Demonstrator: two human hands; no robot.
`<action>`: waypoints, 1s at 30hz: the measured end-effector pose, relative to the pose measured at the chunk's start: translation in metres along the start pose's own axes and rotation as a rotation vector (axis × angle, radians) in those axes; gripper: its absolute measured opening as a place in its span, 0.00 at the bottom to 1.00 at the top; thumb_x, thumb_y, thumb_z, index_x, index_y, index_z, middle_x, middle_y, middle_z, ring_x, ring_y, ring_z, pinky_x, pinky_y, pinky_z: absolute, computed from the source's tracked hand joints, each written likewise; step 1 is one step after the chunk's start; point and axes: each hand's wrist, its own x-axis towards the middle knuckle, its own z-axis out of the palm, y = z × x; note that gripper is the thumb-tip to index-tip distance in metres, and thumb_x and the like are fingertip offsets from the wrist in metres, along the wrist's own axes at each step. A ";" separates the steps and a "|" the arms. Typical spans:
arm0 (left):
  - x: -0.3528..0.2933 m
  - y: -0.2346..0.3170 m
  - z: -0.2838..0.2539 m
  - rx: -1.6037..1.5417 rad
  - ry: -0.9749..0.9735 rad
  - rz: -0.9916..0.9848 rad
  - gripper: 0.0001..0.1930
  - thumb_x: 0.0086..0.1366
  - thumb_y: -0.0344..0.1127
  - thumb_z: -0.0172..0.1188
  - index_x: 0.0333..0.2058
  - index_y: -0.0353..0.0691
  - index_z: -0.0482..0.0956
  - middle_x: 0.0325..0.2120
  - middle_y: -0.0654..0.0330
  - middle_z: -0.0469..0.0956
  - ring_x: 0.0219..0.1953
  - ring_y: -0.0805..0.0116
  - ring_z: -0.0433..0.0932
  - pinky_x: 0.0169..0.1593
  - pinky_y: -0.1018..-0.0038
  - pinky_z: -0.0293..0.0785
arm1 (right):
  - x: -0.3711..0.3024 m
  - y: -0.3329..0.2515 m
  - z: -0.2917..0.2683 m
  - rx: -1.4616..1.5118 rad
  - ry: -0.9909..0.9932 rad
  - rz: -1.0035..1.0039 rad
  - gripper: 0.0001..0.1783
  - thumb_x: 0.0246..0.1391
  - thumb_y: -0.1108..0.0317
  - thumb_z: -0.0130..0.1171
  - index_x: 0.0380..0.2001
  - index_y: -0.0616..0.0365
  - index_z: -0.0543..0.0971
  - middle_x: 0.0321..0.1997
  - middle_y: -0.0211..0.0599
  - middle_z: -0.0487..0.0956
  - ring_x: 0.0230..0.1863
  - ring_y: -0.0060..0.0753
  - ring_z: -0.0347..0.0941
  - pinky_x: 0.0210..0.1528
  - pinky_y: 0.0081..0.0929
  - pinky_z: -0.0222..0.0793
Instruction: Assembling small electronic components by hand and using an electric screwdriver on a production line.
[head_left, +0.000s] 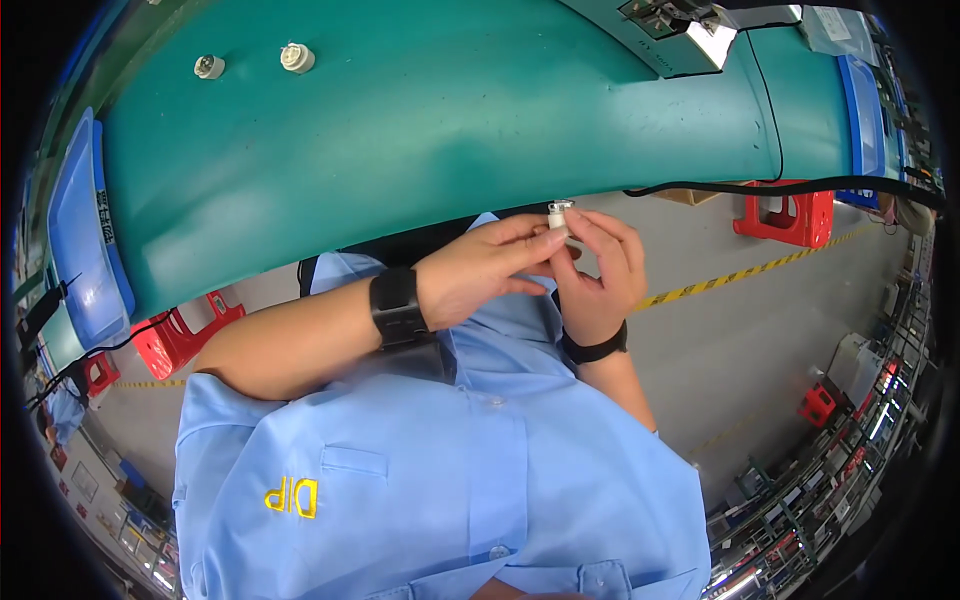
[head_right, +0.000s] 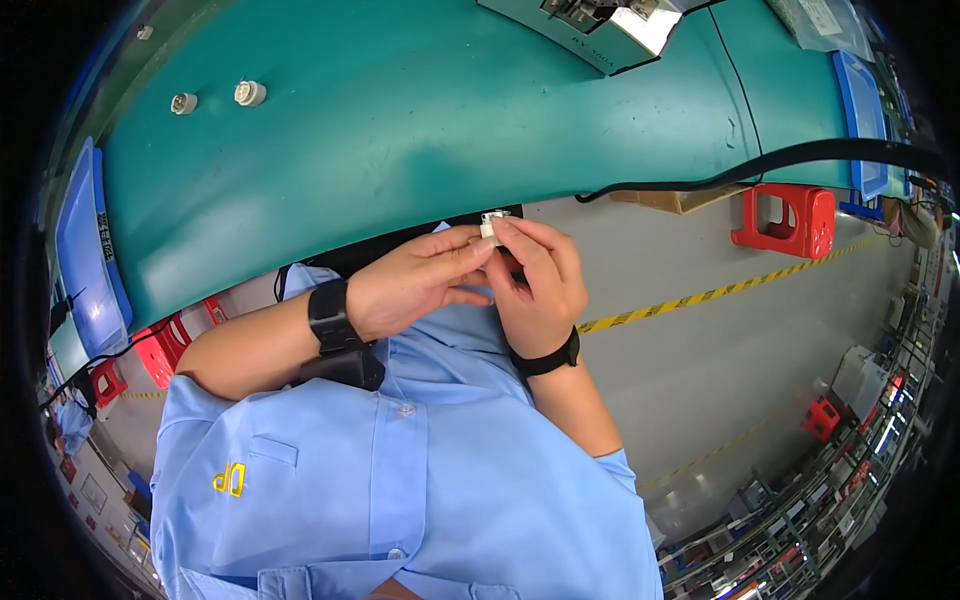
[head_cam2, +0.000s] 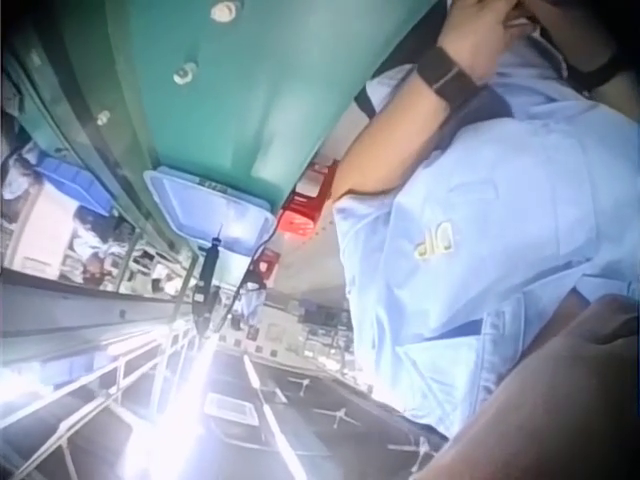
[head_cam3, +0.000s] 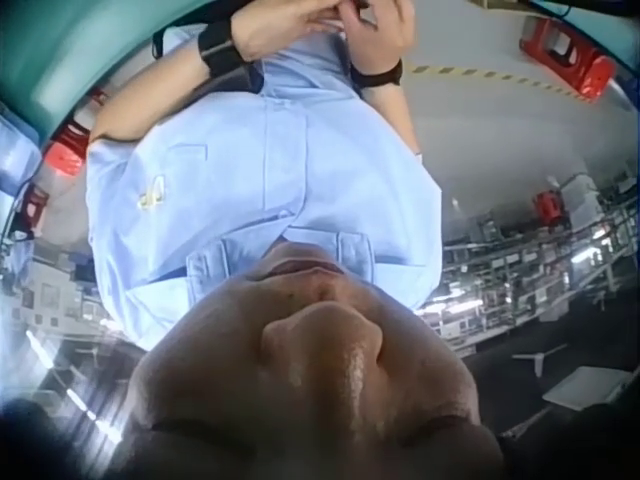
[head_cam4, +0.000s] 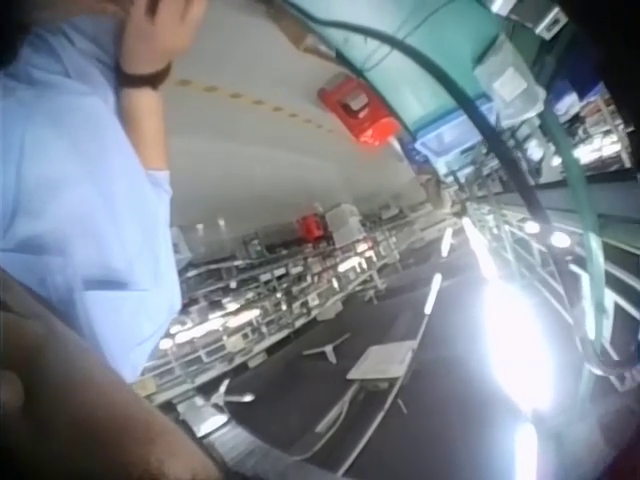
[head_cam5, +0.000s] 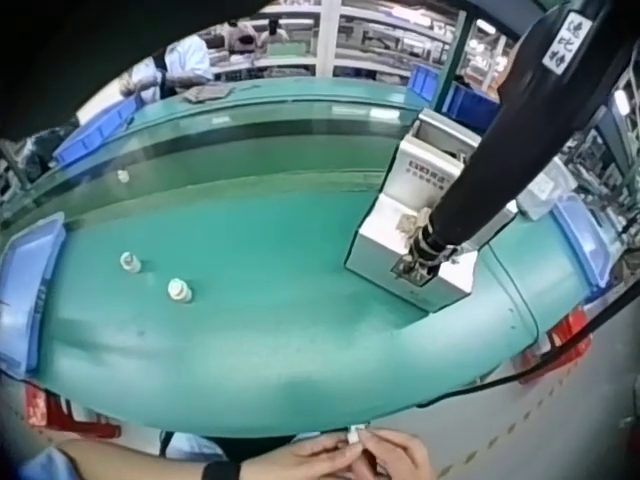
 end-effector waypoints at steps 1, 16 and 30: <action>0.001 -0.002 0.000 -0.005 0.001 0.002 0.20 0.73 0.48 0.49 0.58 0.46 0.70 0.52 0.66 0.73 0.53 0.75 0.71 0.55 0.72 0.70 | 0.001 0.001 0.002 0.006 0.003 -0.002 0.20 0.39 0.84 0.70 0.39 0.58 0.82 0.42 0.38 0.76 0.39 0.30 0.77 0.38 0.23 0.79; 0.009 0.002 -0.011 0.005 0.051 0.113 0.19 0.71 0.46 0.52 0.56 0.46 0.72 0.50 0.70 0.73 0.49 0.79 0.71 0.50 0.78 0.67 | -0.009 0.010 0.013 0.111 0.064 0.020 0.20 0.41 0.82 0.71 0.41 0.58 0.83 0.43 0.36 0.77 0.40 0.32 0.79 0.39 0.23 0.78; 0.012 -0.004 -0.007 -0.153 0.004 0.087 0.14 0.72 0.48 0.51 0.49 0.49 0.76 0.42 0.75 0.74 0.43 0.85 0.67 0.43 0.81 0.63 | -0.005 0.000 0.009 -0.016 0.069 -0.044 0.19 0.40 0.82 0.71 0.39 0.59 0.83 0.40 0.38 0.79 0.40 0.34 0.79 0.41 0.24 0.75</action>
